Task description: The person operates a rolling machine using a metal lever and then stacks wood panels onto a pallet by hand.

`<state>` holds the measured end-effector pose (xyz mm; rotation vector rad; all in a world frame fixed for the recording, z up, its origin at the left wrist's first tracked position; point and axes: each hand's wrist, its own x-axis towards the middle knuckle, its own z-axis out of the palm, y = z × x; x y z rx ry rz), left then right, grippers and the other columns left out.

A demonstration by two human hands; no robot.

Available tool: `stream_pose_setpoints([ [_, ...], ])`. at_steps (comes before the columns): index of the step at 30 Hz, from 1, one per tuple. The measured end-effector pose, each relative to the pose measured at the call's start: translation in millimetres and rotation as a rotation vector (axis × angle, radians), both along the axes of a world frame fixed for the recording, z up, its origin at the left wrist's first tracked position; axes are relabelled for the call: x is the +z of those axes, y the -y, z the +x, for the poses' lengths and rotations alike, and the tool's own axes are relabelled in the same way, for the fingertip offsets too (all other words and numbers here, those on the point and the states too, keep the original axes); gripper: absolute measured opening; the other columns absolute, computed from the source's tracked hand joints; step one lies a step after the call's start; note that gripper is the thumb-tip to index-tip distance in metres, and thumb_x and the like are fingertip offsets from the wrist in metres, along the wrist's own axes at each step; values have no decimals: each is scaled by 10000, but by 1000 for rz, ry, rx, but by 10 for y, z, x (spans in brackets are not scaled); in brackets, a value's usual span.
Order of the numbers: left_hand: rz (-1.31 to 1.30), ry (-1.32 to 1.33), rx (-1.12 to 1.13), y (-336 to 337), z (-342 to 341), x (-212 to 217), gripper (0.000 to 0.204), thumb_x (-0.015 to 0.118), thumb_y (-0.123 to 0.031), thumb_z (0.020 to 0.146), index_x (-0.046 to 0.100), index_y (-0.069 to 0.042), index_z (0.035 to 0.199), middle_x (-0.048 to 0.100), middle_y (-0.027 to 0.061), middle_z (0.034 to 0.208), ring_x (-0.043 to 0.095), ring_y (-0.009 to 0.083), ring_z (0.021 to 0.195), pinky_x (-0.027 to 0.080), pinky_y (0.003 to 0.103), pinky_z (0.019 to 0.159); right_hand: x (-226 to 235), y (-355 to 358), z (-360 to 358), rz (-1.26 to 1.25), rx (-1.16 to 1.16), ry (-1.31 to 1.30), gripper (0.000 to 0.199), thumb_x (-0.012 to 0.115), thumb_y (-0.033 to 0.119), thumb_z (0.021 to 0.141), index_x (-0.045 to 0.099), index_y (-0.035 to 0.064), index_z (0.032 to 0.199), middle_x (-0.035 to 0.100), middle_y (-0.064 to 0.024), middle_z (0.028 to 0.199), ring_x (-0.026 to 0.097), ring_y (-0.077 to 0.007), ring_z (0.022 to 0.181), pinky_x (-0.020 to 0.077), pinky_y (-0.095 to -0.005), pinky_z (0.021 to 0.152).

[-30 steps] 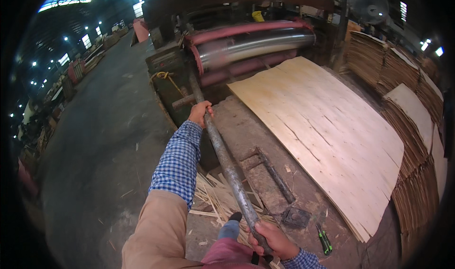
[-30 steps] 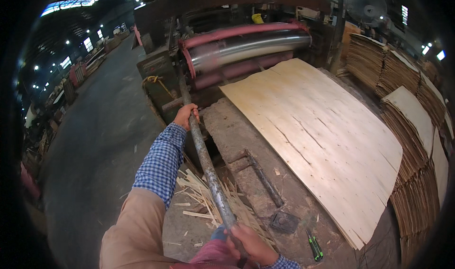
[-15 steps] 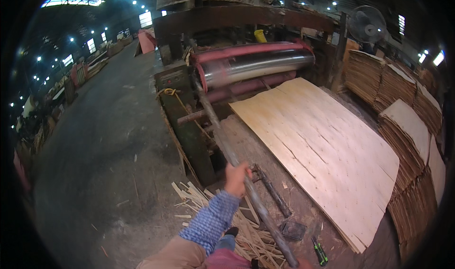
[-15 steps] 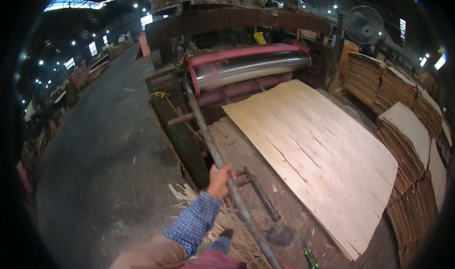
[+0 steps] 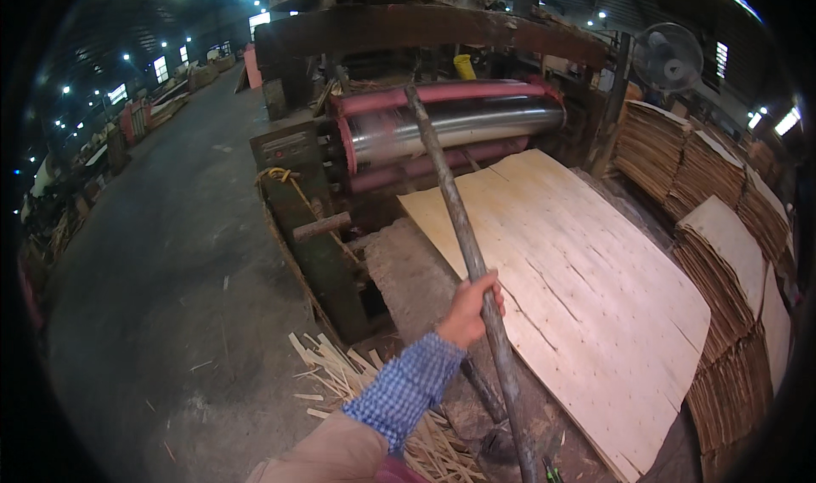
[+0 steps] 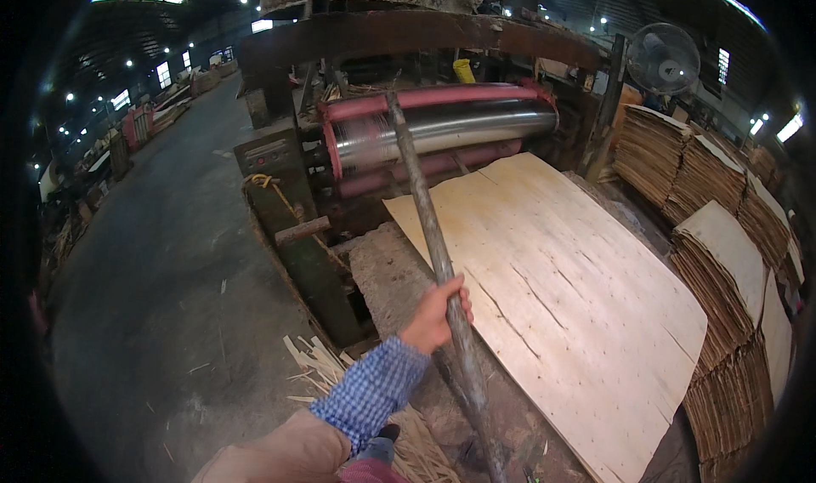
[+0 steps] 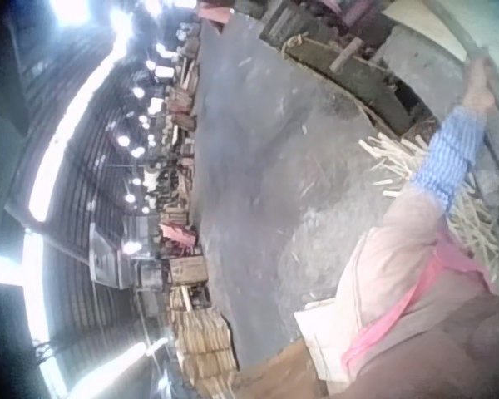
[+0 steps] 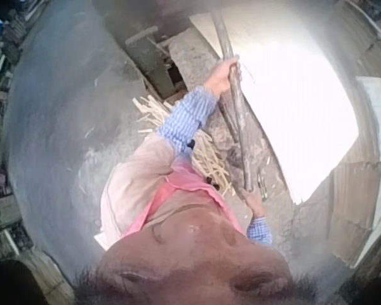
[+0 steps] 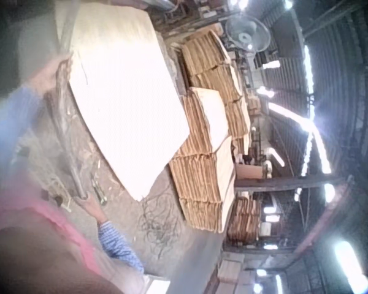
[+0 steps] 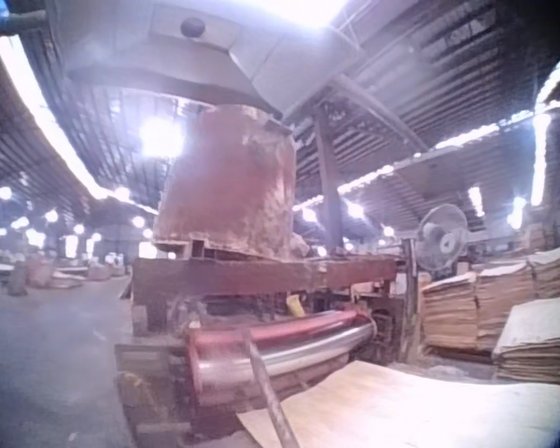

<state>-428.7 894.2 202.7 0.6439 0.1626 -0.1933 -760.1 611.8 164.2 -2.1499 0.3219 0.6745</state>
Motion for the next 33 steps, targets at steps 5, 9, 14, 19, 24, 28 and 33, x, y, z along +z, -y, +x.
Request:
stream_pose_setpoints([
  [5, -388, -32, -181, -186, 1102, -74, 242, 635, -262, 910, 483, -146, 762, 483, -41, 631, 493, 94, 548, 430, 274, 499, 141, -251, 514, -109, -82, 189, 458, 678, 358, 792, 633, -28, 1035, 677, -188, 772, 683, -282, 737, 512, -405, 634],
  [9, -306, -35, -161, -133, 1287, -374, 204, 591, -256, 940, 489, -151, 797, 490, -56, 667, 486, 75, 564, 456, 292, 542, 65, -93, 713, -188, 0, 160, 456, 672, 325, 792, 613, -11, 1096, 681, -188, 786, 684, -323, 735, 517, -412, 637],
  [14, -275, -29, -134, -35, 989, -434, 175, 586, -231, 944, 490, -150, 822, 496, -51, 675, 488, 74, 572, 458, 291, 546, -799, 329, 425, -267, 100, 615, 351, 673, 313, 788, 670, 21, 982, 660, -146, 680, 663, -266, 612, 493, -369, 548],
  [19, -78, 8, -17, -19, 1017, -329, 161, 610, -189, 918, 490, -108, 848, 511, -23, 677, 503, 96, 543, 457, 273, 495, -303, 221, 514, 641, -165, -613, 170, 637, 247, 833, 667, 80, 821, 579, -42, 570, 519, -136, 473, 377, -272, 437],
  [24, 558, 11, 205, 292, 874, -417, 209, 660, -164, 837, 514, -17, 868, 549, 44, 682, 550, 126, 514, 471, 271, 452, -748, 277, 167, 701, -288, -663, 246, 609, 262, 897, 624, 113, 702, 540, 25, 560, 441, -86, 455, 310, -252, 407],
  [28, 592, -16, 187, 510, 489, -426, 238, 669, -173, 842, 519, -6, 923, 549, 41, 700, 559, 116, 534, 472, 259, 462, -583, 526, -111, 831, -197, -898, 231, 602, 235, 893, 692, 36, 971, 676, -46, 844, 618, -164, 740, 509, -297, 675],
  [33, 447, -132, 126, 741, 165, -618, 220, 656, -168, 867, 504, -17, 918, 544, 45, 704, 552, 125, 566, 475, 287, 474, -787, 895, -712, 585, -350, -790, 227, 633, 220, 854, 680, 19, 949, 660, -63, 830, 606, -159, 748, 505, -320, 685],
])
